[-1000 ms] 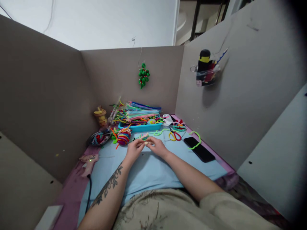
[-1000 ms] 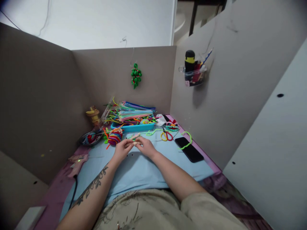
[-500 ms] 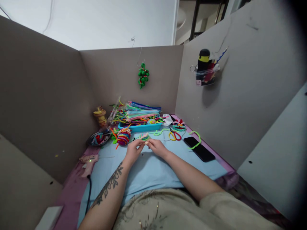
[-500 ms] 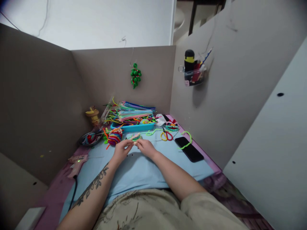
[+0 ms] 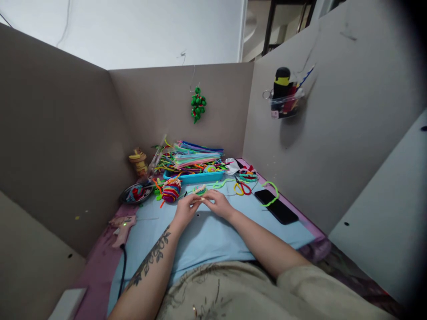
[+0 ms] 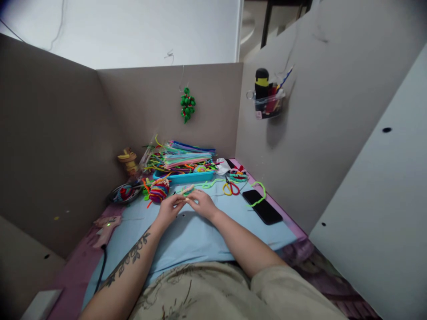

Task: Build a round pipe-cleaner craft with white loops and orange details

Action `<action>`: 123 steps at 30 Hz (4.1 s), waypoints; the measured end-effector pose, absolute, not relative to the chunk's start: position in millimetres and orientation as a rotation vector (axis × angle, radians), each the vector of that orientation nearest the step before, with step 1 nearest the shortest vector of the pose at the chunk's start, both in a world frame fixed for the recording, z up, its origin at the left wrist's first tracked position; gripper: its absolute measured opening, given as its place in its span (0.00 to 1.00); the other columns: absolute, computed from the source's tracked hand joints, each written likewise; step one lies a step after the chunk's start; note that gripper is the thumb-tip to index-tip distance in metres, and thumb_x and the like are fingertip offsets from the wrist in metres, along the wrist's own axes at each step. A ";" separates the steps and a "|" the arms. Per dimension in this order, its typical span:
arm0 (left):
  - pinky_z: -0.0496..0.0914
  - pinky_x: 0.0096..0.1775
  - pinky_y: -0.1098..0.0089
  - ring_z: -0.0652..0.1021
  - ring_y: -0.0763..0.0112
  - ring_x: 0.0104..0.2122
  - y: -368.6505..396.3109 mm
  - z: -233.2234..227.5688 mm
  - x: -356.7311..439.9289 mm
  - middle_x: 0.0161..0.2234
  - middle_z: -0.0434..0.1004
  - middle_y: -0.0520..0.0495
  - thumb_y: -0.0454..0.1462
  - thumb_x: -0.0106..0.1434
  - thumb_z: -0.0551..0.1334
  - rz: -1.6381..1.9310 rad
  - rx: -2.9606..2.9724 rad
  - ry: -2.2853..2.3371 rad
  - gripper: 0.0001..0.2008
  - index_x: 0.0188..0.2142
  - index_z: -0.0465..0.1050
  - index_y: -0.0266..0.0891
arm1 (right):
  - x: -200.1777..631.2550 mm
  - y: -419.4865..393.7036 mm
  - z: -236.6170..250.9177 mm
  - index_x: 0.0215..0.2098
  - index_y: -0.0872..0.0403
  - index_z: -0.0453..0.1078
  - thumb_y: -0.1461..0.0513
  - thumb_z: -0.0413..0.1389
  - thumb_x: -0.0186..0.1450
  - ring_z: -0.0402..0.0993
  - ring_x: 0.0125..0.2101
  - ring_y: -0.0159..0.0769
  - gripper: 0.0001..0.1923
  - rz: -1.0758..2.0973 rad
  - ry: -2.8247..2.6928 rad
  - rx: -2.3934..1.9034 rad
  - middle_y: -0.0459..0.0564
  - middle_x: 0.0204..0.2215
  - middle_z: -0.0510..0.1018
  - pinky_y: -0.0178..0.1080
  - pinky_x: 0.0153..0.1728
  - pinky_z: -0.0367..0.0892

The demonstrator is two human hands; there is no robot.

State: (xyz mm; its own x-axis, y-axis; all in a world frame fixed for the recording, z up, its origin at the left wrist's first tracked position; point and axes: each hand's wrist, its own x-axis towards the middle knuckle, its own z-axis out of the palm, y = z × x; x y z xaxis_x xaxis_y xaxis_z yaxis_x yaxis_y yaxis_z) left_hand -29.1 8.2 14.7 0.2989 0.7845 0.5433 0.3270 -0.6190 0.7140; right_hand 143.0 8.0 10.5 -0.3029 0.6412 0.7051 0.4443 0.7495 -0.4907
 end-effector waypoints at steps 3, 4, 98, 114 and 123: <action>0.71 0.35 0.71 0.77 0.68 0.33 7.9 17.0 -28.2 0.32 0.76 0.46 0.41 0.56 0.60 1.271 2.040 1.003 0.09 0.33 0.71 0.37 | 143.1 8.3 11.5 0.33 0.52 0.71 0.60 0.52 0.62 0.69 0.33 0.35 0.07 0.253 -1.925 -0.800 0.49 0.29 0.75 0.39 0.39 0.64; 0.71 0.35 0.71 0.76 0.68 0.33 7.9 17.9 -27.8 0.32 0.76 0.46 0.41 0.55 0.61 1.262 2.006 1.015 0.10 0.34 0.71 0.37 | 143.0 8.1 12.0 0.33 0.53 0.71 0.60 0.53 0.62 0.69 0.33 0.35 0.06 0.260 -1.913 -0.804 0.49 0.29 0.75 0.39 0.38 0.64; 0.67 0.31 0.73 0.74 0.70 0.26 13.5 17.1 -33.5 0.27 0.77 0.48 0.42 0.57 0.56 1.157 2.095 1.441 0.14 0.36 0.74 0.36 | 142.2 18.5 3.0 0.36 0.55 0.70 0.61 0.52 0.58 0.69 0.31 0.33 0.09 0.477 -1.684 -1.067 0.48 0.30 0.75 0.35 0.33 0.65; 0.62 0.30 0.73 0.72 0.70 0.27 13.6 16.5 -36.4 0.27 0.75 0.48 0.44 0.58 0.55 1.037 2.236 1.501 0.14 0.32 0.74 0.38 | 141.5 25.3 -5.9 0.33 0.54 0.71 0.61 0.53 0.57 0.69 0.29 0.32 0.08 0.457 -1.757 -1.137 0.47 0.29 0.75 0.33 0.31 0.62; 0.65 0.31 0.72 0.74 0.69 0.28 19.2 13.3 -35.7 0.28 0.76 0.47 0.41 0.55 0.57 1.146 1.990 1.436 0.14 0.36 0.74 0.35 | 142.4 27.1 -6.8 0.31 0.54 0.72 0.63 0.54 0.57 0.68 0.30 0.33 0.06 0.403 -1.814 -1.134 0.46 0.27 0.74 0.33 0.32 0.61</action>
